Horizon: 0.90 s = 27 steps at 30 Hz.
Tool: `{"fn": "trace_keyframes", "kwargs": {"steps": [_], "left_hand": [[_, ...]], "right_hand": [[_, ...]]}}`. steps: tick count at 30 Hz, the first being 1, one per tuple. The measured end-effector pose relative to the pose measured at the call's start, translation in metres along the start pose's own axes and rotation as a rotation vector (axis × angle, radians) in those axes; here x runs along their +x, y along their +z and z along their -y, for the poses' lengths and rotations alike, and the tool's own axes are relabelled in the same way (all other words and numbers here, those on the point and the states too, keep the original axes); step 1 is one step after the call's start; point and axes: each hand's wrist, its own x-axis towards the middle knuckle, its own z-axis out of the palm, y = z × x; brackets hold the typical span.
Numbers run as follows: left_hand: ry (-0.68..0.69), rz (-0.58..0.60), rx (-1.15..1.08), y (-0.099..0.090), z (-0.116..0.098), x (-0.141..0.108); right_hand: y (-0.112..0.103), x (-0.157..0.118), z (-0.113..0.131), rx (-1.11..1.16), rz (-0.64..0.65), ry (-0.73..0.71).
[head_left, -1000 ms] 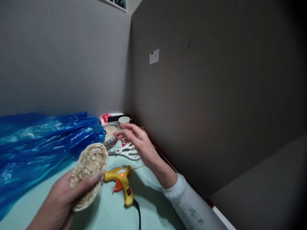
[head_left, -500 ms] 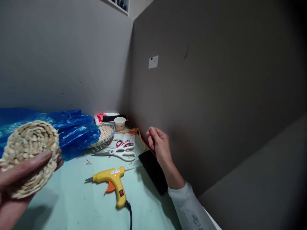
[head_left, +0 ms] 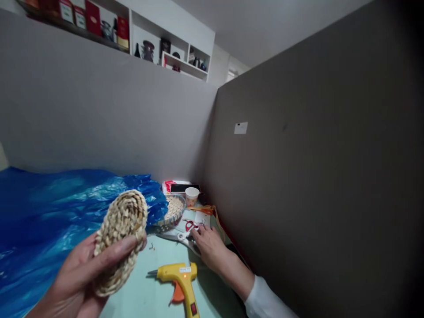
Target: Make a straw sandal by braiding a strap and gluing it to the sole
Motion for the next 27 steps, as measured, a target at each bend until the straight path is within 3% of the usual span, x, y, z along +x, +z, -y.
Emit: {"fn": "trace_keyframes", "kwargs": {"steps": [7, 13, 16, 19, 23, 27], "left_hand": [[-0.197, 0.001, -0.087, -0.001, -0.005, 0.006], [0.012, -0.007, -0.131, 0.004, -0.005, 0.001], [0.050, -0.016, -0.106, 0.000, -0.006, 0.001], [0.036, 0.004, -0.076, -0.005, -0.008, 0.004], [0.051, 0.039, -0.078, -0.008, -0.009, 0.006], [0.215, 0.024, -0.015, -0.016, -0.006, 0.006]], "right_hand": [[-0.016, -0.016, -0.004, 0.017, -0.019, -0.061], [-0.028, -0.044, -0.010, 0.240, -0.140, -0.119], [-0.027, -0.048, -0.008, 0.517, -0.195, -0.134], [-0.031, -0.046, 0.004, 0.705, -0.170, -0.119], [-0.045, -0.050, 0.026, 0.758, -0.165, -0.070], [-0.055, -0.064, 0.040, 0.774, -0.156, -0.024]]}}
